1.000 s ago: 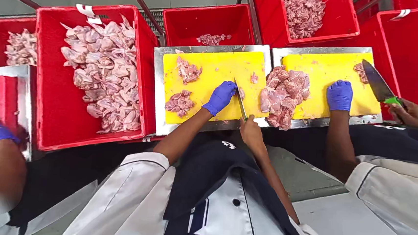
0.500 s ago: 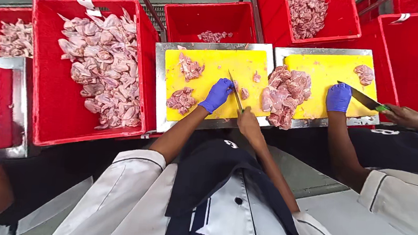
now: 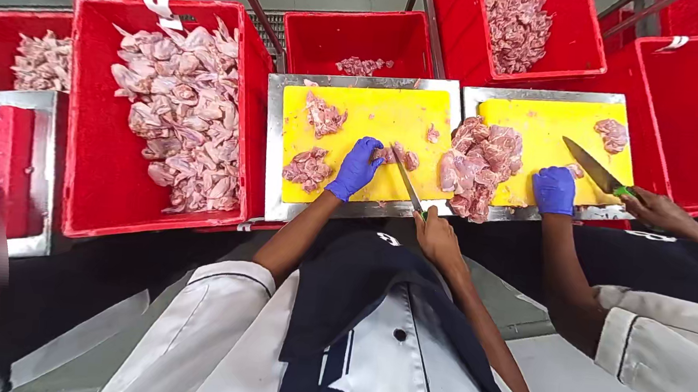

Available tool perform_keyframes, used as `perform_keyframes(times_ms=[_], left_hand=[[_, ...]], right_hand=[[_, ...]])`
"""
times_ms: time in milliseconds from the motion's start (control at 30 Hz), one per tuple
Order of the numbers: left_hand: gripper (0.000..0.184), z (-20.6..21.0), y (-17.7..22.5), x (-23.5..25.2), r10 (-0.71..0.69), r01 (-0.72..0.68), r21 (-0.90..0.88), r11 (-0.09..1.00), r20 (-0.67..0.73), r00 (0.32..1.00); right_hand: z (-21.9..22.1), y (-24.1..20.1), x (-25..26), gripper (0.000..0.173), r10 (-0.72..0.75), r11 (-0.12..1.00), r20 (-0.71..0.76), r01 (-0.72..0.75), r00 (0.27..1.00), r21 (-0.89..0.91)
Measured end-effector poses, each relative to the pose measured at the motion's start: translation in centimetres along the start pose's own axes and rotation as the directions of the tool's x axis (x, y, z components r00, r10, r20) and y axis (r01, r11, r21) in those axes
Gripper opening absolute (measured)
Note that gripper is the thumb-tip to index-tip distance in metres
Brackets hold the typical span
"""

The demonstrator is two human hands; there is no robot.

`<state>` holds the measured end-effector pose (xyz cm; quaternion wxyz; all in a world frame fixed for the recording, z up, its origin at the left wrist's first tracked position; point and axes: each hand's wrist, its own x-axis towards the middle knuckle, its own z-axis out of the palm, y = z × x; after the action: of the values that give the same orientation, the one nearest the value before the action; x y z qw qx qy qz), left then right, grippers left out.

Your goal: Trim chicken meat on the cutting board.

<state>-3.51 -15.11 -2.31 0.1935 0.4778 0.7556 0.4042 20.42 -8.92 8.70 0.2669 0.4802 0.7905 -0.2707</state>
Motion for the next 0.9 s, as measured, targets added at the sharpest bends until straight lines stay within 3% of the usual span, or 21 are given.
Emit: perform_keyframes(times_ms=[133,233,367,467,567,633,700,800,900], left_hand=[[0.017,-0.2,0.1,0.8,-0.014,0.014,0.011,1.0,0.085,0.996],[0.011,-0.3,0.1,0.6,-0.017,0.018,-0.016,1.0,0.108,0.994],[0.012,-0.2,0.0,0.2,0.013,-0.011,-0.023,1.0,0.097,0.995],[0.014,0.4,0.6,0.5,-0.057,0.056,0.057,0.997,0.029,0.998],[0.026,1.1,1.3,0.6,-0.247,0.261,0.155,0.953,-0.105,0.963],[0.034,0.9,1.5,0.9,-0.336,0.362,0.116,0.925,-0.191,0.922],[0.031,1.2,1.6,1.5,-0.312,0.325,0.033,0.945,-0.204,0.928],[0.039,3.2,3.6,2.7,-0.181,0.184,0.133,0.974,-0.028,0.983],[0.041,6.0,7.4,3.8,-0.183,0.109,0.316,0.942,0.215,0.959]], right_hand=[[-0.8,-2.2,0.5,0.055,-0.03,0.999,0.083,0.031,0.996,-0.01],[0.5,-5.3,4.0,0.054,-0.06,0.993,0.031,0.056,0.998,0.108],[0.3,-8.0,6.8,0.052,-0.09,0.99,-0.021,0.092,0.996,0.111],[1.2,-4.7,4.9,0.055,-0.072,0.989,0.012,0.07,0.997,0.134],[2.5,0.4,3.3,0.056,-0.099,0.975,0.091,0.079,0.991,0.208],[2.6,2.5,2.9,0.056,-0.141,0.958,0.114,0.106,0.983,0.266],[3.0,3.9,2.4,0.053,-0.152,0.927,0.034,0.13,0.988,0.352],[4.5,5.4,1.1,0.046,-0.063,0.818,-0.156,0.141,0.986,0.558],[5.5,7.0,0.4,0.048,0.028,0.797,-0.177,0.085,0.984,0.598]])
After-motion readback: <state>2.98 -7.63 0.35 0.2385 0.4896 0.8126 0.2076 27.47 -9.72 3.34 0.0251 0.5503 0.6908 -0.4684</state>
